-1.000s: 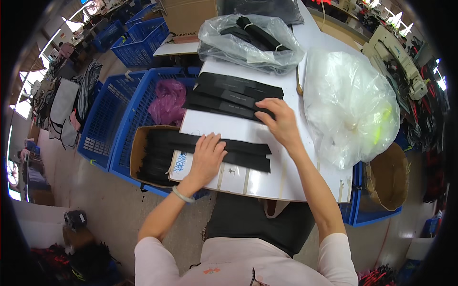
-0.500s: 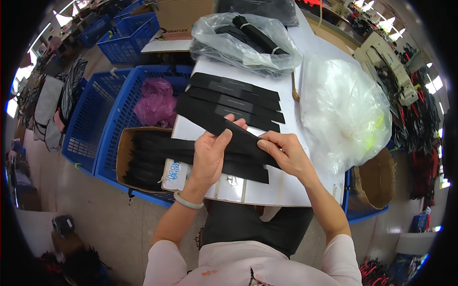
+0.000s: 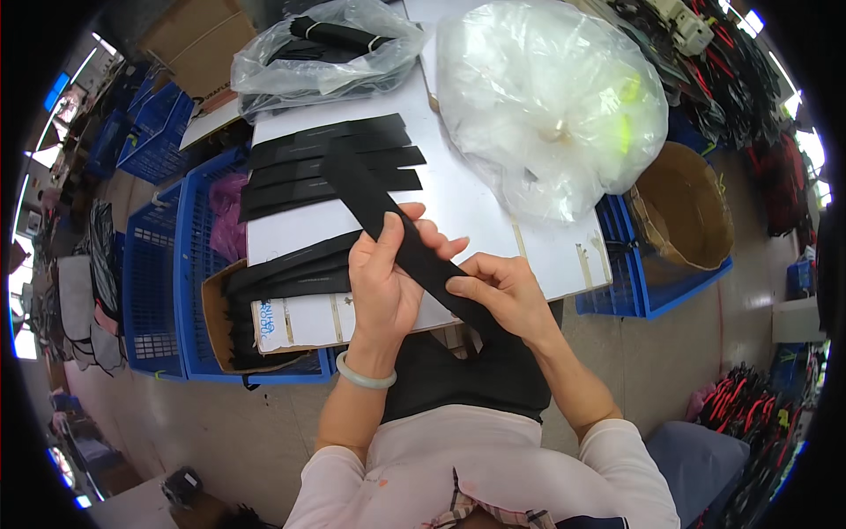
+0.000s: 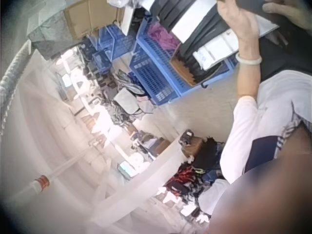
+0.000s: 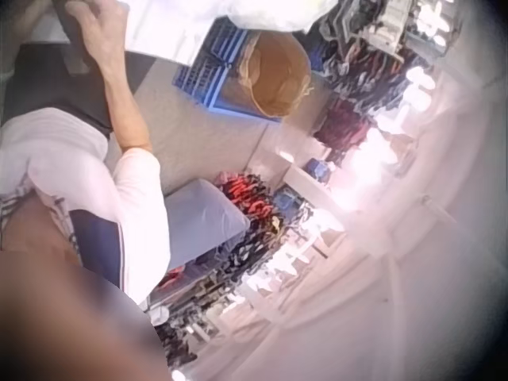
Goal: Applying white adhesive strips to black fabric straps on a workbench in a factory setting.
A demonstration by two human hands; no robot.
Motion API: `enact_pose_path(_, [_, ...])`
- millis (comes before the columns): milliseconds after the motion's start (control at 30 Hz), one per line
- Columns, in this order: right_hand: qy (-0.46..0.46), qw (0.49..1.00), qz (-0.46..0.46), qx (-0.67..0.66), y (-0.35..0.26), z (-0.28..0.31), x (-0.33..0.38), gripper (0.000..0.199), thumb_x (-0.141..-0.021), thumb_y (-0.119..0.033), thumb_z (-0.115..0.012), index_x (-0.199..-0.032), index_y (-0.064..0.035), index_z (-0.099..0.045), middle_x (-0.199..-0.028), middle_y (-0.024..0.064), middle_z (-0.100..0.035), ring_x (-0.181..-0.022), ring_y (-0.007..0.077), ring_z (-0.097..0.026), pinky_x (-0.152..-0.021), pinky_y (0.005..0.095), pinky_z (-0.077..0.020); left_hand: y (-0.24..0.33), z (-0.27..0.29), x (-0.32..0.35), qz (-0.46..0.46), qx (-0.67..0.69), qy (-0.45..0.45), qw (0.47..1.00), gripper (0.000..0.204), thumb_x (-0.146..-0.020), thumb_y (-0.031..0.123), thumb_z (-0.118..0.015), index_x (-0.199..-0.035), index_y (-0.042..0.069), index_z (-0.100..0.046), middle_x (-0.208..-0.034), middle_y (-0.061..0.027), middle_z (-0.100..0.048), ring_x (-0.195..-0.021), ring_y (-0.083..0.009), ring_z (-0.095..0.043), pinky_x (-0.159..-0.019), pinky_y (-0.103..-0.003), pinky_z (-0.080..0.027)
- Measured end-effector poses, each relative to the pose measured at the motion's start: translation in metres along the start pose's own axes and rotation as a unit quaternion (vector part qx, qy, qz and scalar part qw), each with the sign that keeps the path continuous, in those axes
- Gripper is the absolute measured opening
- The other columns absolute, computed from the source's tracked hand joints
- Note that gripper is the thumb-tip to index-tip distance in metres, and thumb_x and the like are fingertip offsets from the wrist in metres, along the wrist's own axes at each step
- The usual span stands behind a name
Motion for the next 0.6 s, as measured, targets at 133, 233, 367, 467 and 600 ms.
enact_pose_path(133, [0.094, 0.993, 0.073, 0.001, 0.021, -0.002, 0.004, 0.018, -0.086, -0.011, -0.071, -0.091, 0.0041, -0.064, -0.069, 0.0044, -0.064, -0.063, 0.0053, -0.051, -0.056, 0.0234, -0.0422, -0.019, -0.009, -0.005, -0.041, -0.079, 0.075, 0.993, 0.03, -0.104, 0.028, -0.044, -0.097, 0.0, -0.052, -0.065, -0.0015, -0.042, -0.057, -0.0136, -0.042, -0.062, -0.034, -0.05])
enact_pose_path(233, [0.147, 0.975, 0.152, 0.07, 0.02, -0.002, 0.007, 0.022, -0.082, -0.011, -0.074, -0.095, 0.003, -0.064, -0.077, 0.0109, -0.067, -0.064, 0.0163, -0.061, -0.059, 0.0286, -0.0482, -0.025, -0.012, -0.01, -0.054, -0.052, 0.086, 0.993, 0.029, -0.104, 0.028, -0.045, -0.097, 0.001, -0.052, -0.063, -0.0003, -0.039, -0.056, -0.0132, -0.039, -0.058, -0.032, -0.045])
enact_pose_path(367, [0.203, 0.9, 0.288, 0.255, -0.001, 0.001, 0.015, 0.032, -0.076, -0.013, -0.078, -0.1, 0.0031, -0.064, -0.085, 0.0168, -0.068, -0.072, 0.0313, -0.067, -0.064, 0.0353, -0.0532, -0.022, -0.022, -0.011, -0.064, -0.008, 0.086, 0.994, 0.03, -0.104, 0.029, -0.044, -0.109, 0.001, -0.051, -0.08, -0.0062, -0.051, -0.072, -0.0189, -0.051, -0.081, -0.042, -0.049])
enact_pose_path(467, [0.219, 0.913, 0.263, 0.221, 0.009, 0.008, 0.018, 0.036, -0.075, -0.015, -0.079, -0.101, 0.0046, -0.065, -0.084, 0.0166, -0.068, -0.072, 0.0318, -0.067, -0.064, 0.0355, -0.0532, -0.027, -0.024, -0.008, -0.014, 0.026, 0.043, 0.999, 0.035, -0.101, 0.032, -0.049, -0.115, -0.001, -0.05, -0.097, -0.011, -0.058, -0.088, -0.0245, -0.059, -0.096, -0.048, -0.046])
enact_pose_path(600, [0.204, 0.924, 0.262, 0.192, 0.021, 0.0, 0.024, 0.029, -0.073, -0.01, -0.081, -0.096, 0.0032, -0.069, -0.084, 0.0149, -0.07, -0.07, 0.0249, -0.068, -0.062, 0.0304, -0.0522, -0.044, 0.011, -0.001, 0.022, -0.07, -0.032, 0.997, 0.032, -0.096, 0.034, -0.059, -0.096, 0.002, -0.054, -0.09, -0.0159, -0.065, -0.084, -0.0301, -0.066, -0.094, -0.052, -0.05])
Point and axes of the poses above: each hand's wrist, its own x-axis away from the middle knuckle, its own z-axis out of the back of the hand, y = z × x, the point moved 1 cm from there along -x, towards the middle knuckle
